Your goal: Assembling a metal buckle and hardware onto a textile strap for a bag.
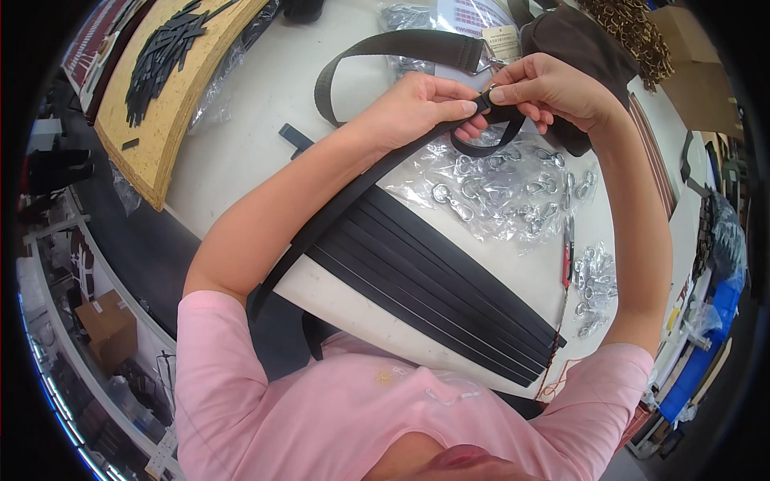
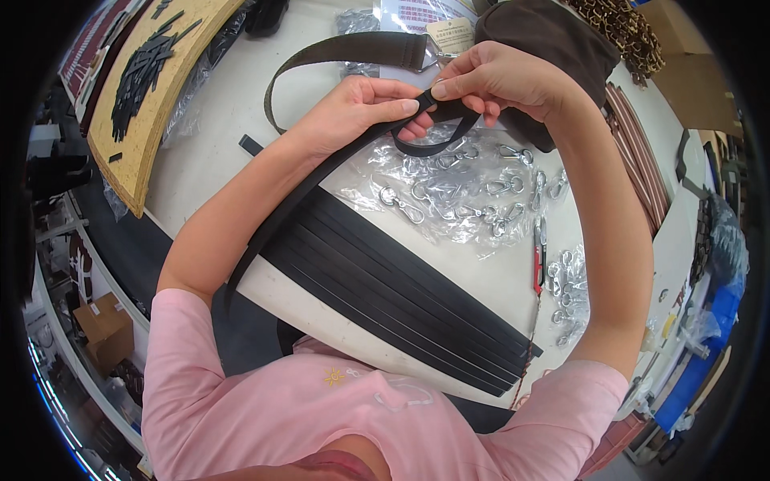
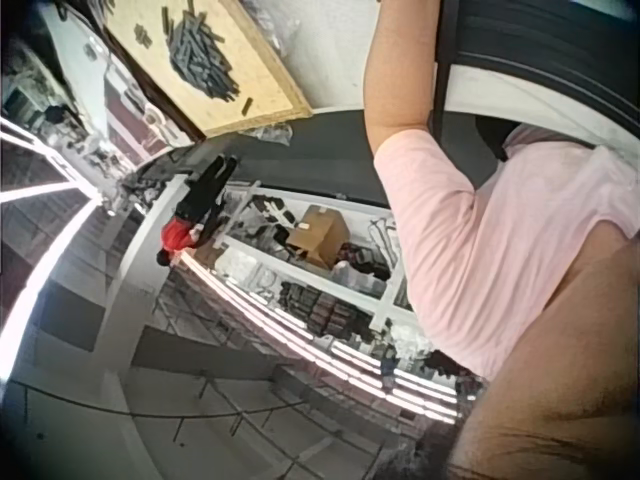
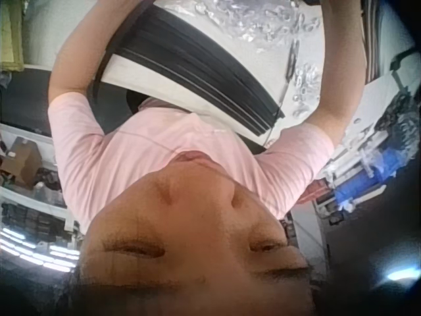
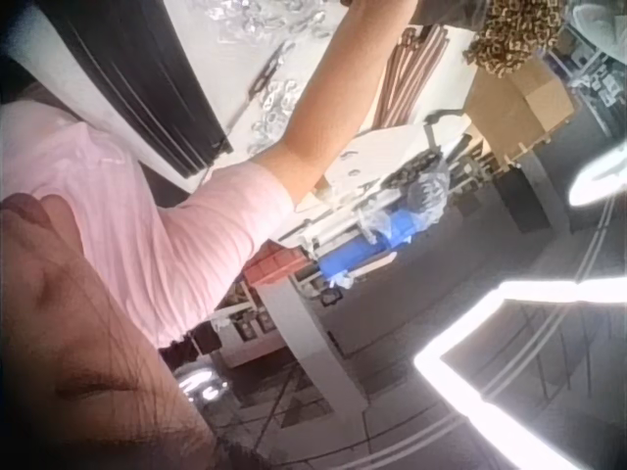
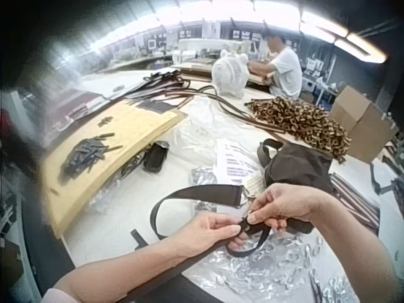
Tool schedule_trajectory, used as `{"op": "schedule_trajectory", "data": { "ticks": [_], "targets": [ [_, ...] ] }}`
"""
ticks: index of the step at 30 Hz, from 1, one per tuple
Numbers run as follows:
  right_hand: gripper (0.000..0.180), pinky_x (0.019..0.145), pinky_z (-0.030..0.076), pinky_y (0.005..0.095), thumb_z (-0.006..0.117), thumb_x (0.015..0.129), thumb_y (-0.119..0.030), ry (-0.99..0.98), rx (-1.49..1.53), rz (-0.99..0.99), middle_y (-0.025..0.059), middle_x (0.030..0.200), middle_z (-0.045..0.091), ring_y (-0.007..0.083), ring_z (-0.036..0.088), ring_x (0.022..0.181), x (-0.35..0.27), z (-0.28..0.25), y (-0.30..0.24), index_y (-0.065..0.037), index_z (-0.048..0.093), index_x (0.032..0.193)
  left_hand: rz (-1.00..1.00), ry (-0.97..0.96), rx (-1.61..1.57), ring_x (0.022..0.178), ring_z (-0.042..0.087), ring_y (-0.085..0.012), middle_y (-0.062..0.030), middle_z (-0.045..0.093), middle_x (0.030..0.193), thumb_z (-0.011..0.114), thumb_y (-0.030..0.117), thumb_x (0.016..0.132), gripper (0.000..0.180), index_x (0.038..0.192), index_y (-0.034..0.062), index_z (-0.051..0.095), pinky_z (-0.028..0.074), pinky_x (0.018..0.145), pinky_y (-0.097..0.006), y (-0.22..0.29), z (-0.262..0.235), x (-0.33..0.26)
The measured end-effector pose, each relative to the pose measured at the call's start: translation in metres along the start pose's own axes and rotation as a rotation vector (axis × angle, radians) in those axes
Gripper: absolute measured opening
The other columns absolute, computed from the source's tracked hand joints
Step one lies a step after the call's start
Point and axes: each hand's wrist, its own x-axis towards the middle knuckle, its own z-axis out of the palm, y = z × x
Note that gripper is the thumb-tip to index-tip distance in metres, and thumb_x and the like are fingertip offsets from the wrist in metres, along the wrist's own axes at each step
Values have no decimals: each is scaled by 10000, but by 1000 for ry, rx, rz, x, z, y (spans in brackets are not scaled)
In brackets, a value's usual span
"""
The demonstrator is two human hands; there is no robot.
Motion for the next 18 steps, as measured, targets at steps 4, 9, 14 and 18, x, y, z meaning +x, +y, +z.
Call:
{"op": "schedule_trajectory", "data": {
  "ticks": [4, 9, 14, 18],
  "targets": [
    [272, 447, 474, 177, 760, 930, -195, 22, -19, -4, -29, 588, 591, 19, 526, 448, 1, 2, 1, 38, 737, 1069, -14, 21, 21, 934, 714, -132, -126, 750, 1081, 618, 151, 1043, 315, 1274, -57, 668, 578, 906, -272, 3, 1, -2],
    [266, 442, 453, 179, 766, 929, -202, 41, -38, 6, -36, 568, 579, 19, 507, 436, 2, 2, 2, 28, 743, 1061, -22, 27, 11, 934, 714, -132, -126, 751, 1076, 619, 151, 1042, 310, 1267, -57, 669, 578, 904, -271, 3, 3, -3],
    [245, 441, 449, 177, 763, 936, -203, 49, -54, 3, -36, 559, 579, 16, 500, 429, 2, 5, 1, 19, 750, 1038, -15, 31, -12, 933, 718, -139, -133, 751, 1073, 626, 139, 1037, 297, 1254, -58, 671, 583, 893, -271, 0, 2, -2],
    [237, 444, 452, 179, 761, 936, -197, 59, -53, 11, -37, 556, 576, 16, 499, 429, 3, 6, 2, 19, 750, 1034, -7, 41, -8, 919, 721, -141, -138, 755, 1059, 635, 131, 1030, 283, 1236, -59, 678, 588, 880, -271, 0, 2, -3]
  ]
}}
